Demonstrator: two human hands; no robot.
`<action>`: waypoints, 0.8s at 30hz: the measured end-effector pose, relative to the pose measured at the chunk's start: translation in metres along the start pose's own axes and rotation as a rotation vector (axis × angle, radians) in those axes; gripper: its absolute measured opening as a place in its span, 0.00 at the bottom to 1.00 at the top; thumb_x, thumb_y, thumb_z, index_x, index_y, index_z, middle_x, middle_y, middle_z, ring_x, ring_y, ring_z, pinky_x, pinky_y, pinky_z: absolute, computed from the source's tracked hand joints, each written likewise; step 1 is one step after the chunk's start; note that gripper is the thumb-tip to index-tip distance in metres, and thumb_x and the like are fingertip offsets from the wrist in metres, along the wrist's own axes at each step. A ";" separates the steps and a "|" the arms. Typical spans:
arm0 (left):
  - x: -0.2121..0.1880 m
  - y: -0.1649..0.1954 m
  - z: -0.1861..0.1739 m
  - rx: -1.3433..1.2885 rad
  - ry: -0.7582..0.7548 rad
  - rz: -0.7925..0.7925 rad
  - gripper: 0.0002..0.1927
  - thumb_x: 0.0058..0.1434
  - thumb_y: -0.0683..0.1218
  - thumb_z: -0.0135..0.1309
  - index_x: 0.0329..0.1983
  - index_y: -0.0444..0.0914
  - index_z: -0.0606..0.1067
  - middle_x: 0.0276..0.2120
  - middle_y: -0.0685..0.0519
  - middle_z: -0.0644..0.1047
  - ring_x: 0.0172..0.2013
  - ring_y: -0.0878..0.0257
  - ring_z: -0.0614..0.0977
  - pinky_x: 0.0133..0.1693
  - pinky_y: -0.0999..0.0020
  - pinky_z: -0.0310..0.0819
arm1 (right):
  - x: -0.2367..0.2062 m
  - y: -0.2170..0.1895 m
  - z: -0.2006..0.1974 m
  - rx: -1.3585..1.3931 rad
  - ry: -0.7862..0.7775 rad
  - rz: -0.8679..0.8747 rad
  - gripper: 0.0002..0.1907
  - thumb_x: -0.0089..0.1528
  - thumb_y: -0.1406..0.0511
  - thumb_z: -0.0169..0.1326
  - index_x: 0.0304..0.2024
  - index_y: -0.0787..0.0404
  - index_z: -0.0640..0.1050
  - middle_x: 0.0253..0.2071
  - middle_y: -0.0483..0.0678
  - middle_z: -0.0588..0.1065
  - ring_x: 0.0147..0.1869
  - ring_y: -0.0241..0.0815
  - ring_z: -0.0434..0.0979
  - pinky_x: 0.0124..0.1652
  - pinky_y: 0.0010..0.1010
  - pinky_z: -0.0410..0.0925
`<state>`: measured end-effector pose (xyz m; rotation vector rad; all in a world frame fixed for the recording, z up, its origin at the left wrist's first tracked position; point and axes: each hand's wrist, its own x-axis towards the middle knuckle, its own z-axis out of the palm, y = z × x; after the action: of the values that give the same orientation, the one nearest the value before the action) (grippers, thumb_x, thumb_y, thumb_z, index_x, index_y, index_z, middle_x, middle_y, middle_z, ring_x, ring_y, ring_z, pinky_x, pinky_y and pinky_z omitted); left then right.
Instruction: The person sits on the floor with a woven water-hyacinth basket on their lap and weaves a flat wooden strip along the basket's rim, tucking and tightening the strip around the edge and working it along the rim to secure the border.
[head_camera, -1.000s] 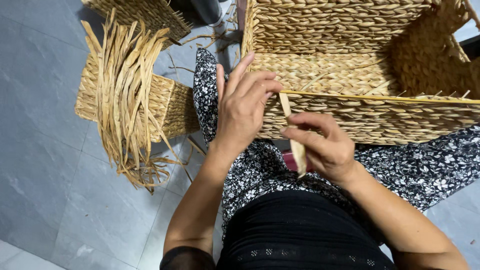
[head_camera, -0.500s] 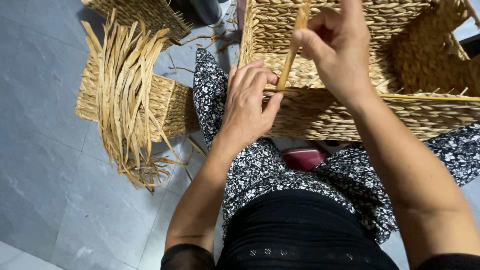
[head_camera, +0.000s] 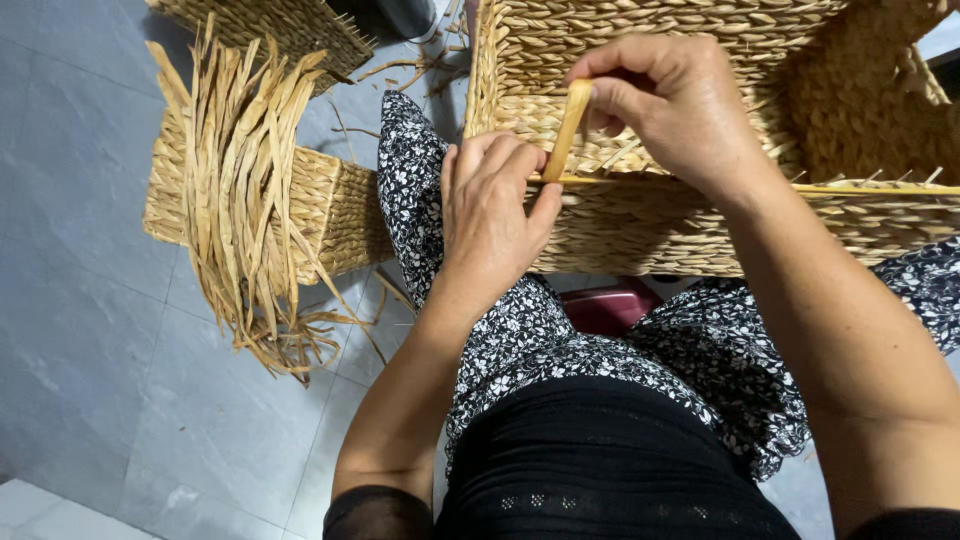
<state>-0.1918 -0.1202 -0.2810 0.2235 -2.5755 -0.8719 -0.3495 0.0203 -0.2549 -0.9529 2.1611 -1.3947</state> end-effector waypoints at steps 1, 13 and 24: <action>0.001 0.001 0.001 -0.006 0.001 0.021 0.11 0.56 0.44 0.64 0.39 0.37 0.76 0.43 0.49 0.77 0.54 0.50 0.74 0.60 0.51 0.61 | 0.000 0.002 0.000 0.046 -0.017 0.020 0.05 0.71 0.69 0.58 0.49 0.63 0.82 0.36 0.45 0.80 0.37 0.31 0.80 0.38 0.23 0.76; -0.005 -0.005 0.002 -0.102 0.036 0.038 0.19 0.56 0.41 0.67 0.44 0.39 0.68 0.42 0.53 0.75 0.50 0.51 0.74 0.56 0.52 0.63 | 0.003 0.011 0.008 0.193 -0.086 0.113 0.06 0.72 0.69 0.54 0.48 0.67 0.79 0.34 0.44 0.78 0.33 0.29 0.77 0.33 0.22 0.73; -0.001 -0.006 -0.019 -0.192 -0.052 0.038 0.18 0.58 0.40 0.64 0.49 0.39 0.71 0.44 0.50 0.76 0.50 0.51 0.75 0.58 0.55 0.65 | 0.006 0.003 0.012 0.119 -0.164 0.136 0.07 0.70 0.70 0.53 0.48 0.69 0.76 0.36 0.47 0.79 0.35 0.32 0.78 0.34 0.24 0.74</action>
<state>-0.1824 -0.1344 -0.2716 0.0965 -2.5129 -1.1163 -0.3468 0.0096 -0.2629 -0.8298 1.9608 -1.3169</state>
